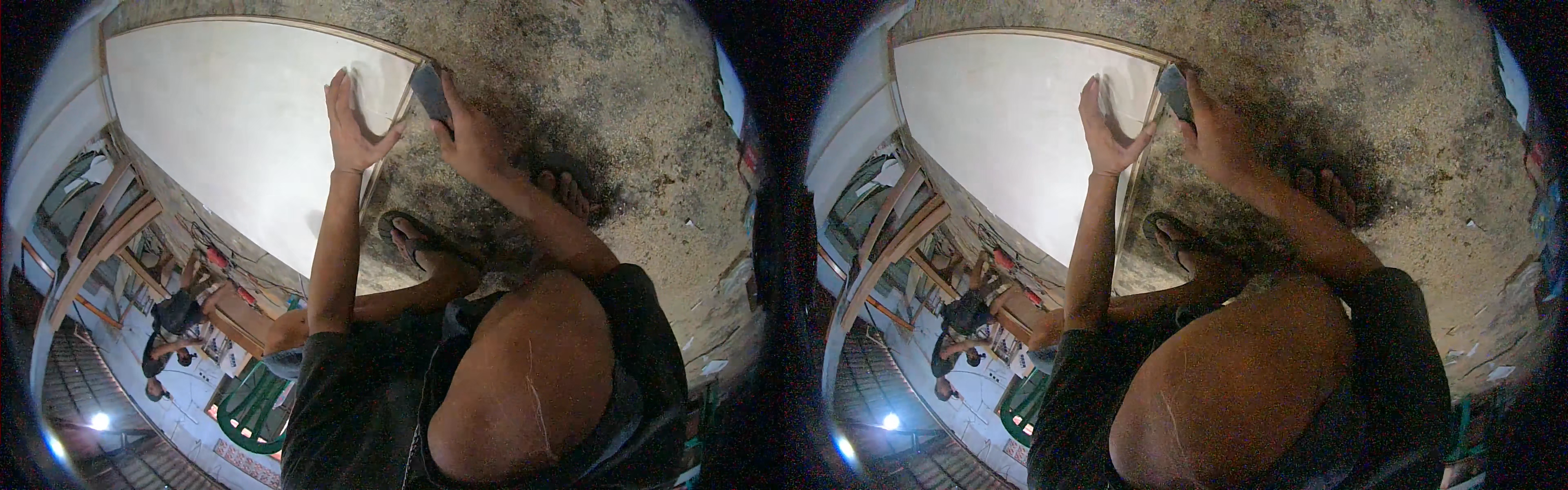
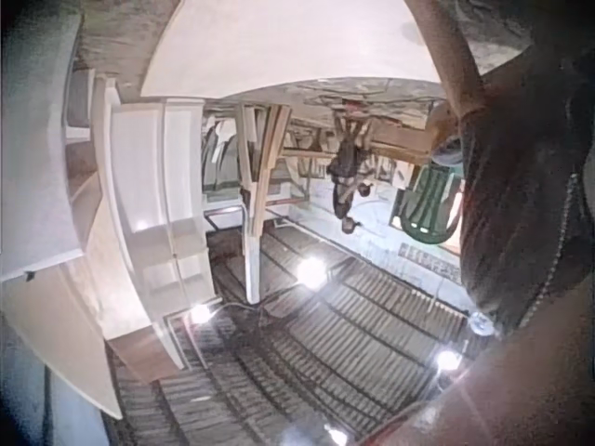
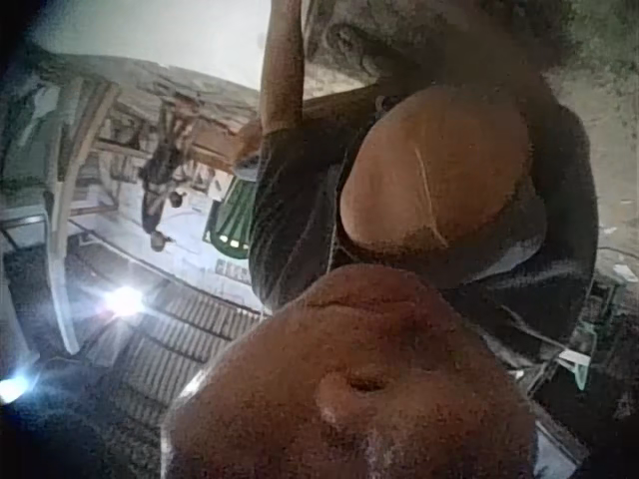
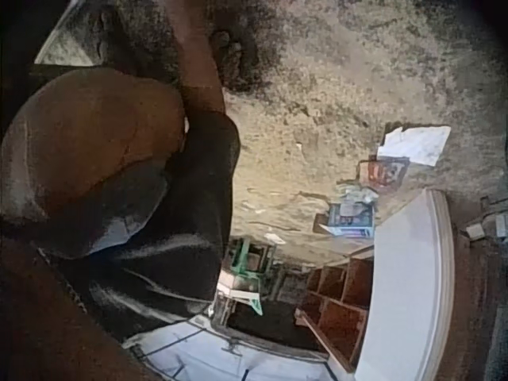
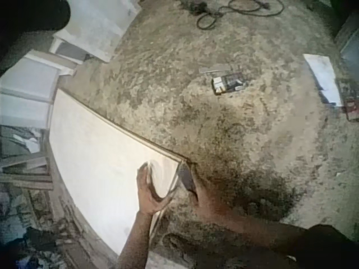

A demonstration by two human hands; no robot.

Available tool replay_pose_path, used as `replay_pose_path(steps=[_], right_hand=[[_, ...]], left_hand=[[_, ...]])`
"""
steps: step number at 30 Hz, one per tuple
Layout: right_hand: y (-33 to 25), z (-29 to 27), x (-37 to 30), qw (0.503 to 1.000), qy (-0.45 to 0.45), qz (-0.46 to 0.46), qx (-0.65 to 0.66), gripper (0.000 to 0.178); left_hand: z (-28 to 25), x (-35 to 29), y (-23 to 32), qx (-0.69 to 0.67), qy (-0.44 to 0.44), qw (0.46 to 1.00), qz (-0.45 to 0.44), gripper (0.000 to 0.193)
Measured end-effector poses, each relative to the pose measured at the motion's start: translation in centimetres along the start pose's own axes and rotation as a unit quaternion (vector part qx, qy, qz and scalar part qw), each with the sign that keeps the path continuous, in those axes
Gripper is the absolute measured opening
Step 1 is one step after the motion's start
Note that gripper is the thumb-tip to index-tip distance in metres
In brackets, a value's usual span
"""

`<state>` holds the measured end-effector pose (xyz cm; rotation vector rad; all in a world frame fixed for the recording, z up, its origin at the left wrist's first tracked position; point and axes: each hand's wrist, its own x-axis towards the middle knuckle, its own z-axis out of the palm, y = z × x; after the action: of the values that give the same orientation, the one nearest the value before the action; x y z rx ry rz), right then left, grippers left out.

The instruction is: The person shaves the edge of a large wooden board using a hand plane, working along the entire length of the side.

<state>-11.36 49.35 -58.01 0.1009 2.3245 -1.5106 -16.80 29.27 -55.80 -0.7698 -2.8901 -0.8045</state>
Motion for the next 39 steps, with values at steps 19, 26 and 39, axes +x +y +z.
replay_pose_path(steps=[19,26,39], right_hand=[[1.7,4.6,-2.4,0.984,0.083,-0.075,0.141,0.061],[-1.4,0.1,-1.4,0.977,-0.144,0.127,0.095,0.059],[-2.5,-1.1,0.0,0.998,-0.062,0.030,-0.010,0.057]], left_hand=[[-1.6,7.3,-5.2,0.034,0.048,0.998,0.009,0.048],[-4.0,10.6,-9.6,0.094,-0.132,0.980,0.115,0.037],[-2.3,9.3,-11.0,0.009,-0.072,0.980,0.185,0.055]])
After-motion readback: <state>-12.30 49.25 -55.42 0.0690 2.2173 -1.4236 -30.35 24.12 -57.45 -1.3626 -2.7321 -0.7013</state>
